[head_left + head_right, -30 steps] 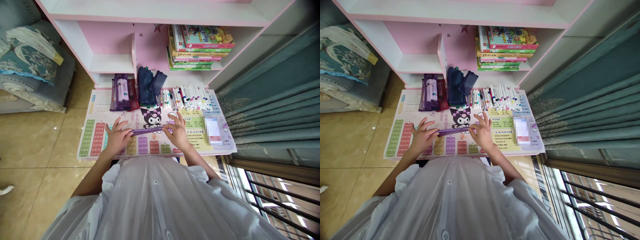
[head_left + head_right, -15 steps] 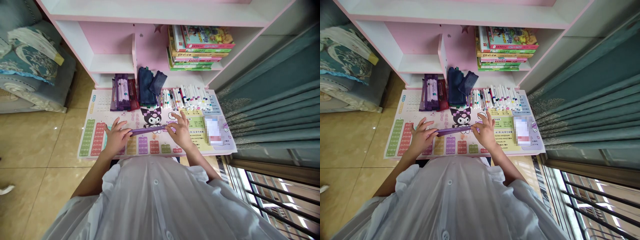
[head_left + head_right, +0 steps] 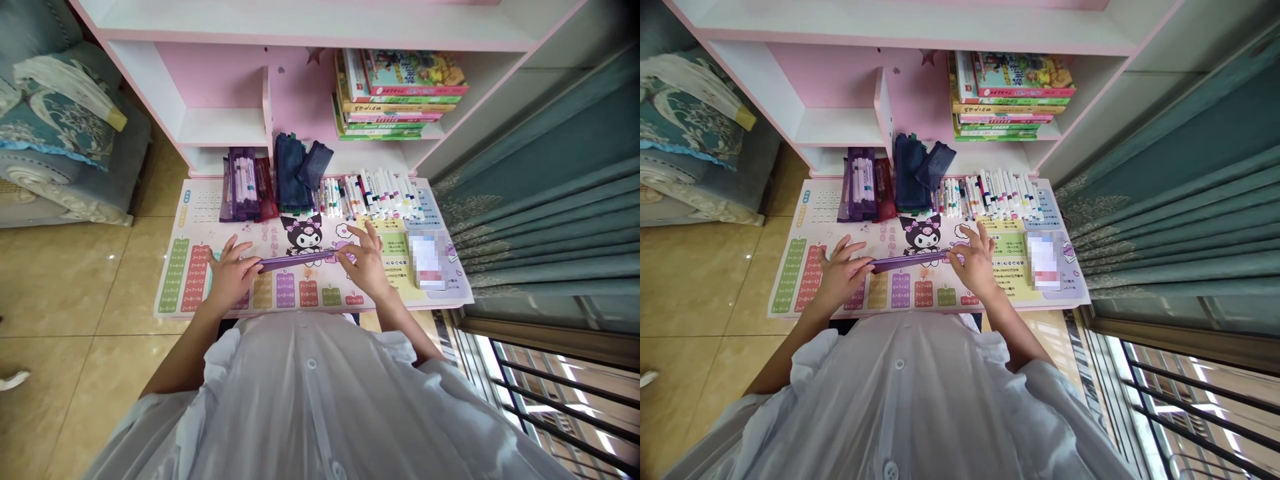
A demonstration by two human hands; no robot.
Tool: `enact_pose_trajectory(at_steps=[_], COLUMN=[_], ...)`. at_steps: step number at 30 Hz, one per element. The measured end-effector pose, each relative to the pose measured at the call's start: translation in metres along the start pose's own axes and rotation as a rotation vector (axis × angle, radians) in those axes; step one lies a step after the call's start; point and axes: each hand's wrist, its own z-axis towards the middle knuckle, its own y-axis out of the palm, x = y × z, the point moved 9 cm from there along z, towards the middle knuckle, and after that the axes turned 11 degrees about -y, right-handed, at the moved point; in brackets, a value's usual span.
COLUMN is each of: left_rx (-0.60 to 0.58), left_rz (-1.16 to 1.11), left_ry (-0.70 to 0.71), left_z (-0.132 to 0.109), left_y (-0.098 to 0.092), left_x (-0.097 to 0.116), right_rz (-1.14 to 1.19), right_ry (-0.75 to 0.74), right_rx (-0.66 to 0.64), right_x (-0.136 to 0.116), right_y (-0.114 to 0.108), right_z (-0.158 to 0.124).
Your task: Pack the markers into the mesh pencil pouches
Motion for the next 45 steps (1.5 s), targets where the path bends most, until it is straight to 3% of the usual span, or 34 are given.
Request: enact_pose_trajectory(at_steps=[13, 36, 41, 45], left_rx=[0.005, -0.028, -0.017, 0.031], left_rz=[-0.014, -0.057, -0.1, -0.138], left_ry=[-0.019, -0.014, -0.04, -0.065], left_z=[-0.001, -0.005, -0.011, -0.019], left_y=[-0.005, 0.003, 0.008, 0.011], left_x=[-0.007, -0.002, -0.002, 0.002], right_rz=[-0.007, 0.025, 0.022, 0.059], right_ry=[0.025, 0.083, 0.109, 0.267], right_rx=[0.041, 0.079, 0.171, 0.299], right_x=[0.017, 0.031, 0.031, 0.034], right_y=[-0.014, -0.014, -0.013, -0.013], right_z=[-0.005, -0.009, -0.009, -0.016])
